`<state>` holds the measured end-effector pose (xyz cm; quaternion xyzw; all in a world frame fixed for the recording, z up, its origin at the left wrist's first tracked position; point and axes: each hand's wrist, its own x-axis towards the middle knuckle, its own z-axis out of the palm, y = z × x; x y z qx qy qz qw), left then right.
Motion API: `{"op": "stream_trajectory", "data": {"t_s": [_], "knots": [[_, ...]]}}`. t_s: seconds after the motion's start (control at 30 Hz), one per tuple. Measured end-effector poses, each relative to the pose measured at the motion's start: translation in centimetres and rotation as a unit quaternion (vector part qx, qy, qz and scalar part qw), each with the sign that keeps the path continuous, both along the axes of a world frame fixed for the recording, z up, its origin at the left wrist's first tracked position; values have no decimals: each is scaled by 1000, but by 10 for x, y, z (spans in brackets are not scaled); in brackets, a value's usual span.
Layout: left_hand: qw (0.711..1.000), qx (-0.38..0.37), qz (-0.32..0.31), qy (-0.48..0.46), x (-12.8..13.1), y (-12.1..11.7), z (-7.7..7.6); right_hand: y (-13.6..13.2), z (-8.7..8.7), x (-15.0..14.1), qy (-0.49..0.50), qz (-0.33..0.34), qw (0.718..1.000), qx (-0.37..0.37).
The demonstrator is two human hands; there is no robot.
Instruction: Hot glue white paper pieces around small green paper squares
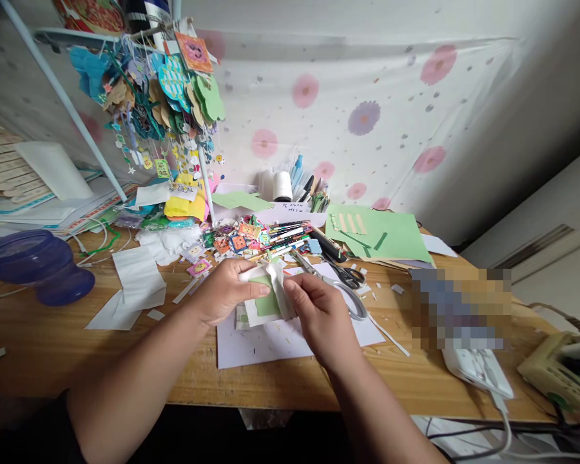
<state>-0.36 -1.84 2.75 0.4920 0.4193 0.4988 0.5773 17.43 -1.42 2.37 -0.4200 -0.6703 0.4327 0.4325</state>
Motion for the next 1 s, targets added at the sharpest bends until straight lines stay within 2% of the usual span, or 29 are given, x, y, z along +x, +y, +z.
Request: {"op": "stream_trajectory", "data": {"t_s": [0.1, 0.2, 0.5, 0.63, 0.8, 1.0], "knots": [[999, -6, -21, -38, -3, 1, 0, -2, -1, 3, 121, 45, 986, -109], [998, -18, -26, -48, -4, 1, -1, -5, 1, -1, 193, 48, 966, -168], [994, -33, -47, -93, -5, 2, 0, -11, 1, -7, 282, 66, 934, -210], [993, -18, -38, -108, -4, 1, 1, -11, -8, -4, 259, 31, 954, -149], [996, -10, -25, -90, -3, 1, 0, -12, -10, -6, 116, -3, 992, -56], [996, -9, -9, -88, 1, 2, -2, -14, -6, -12, 9, -82, 996, 40]]}}
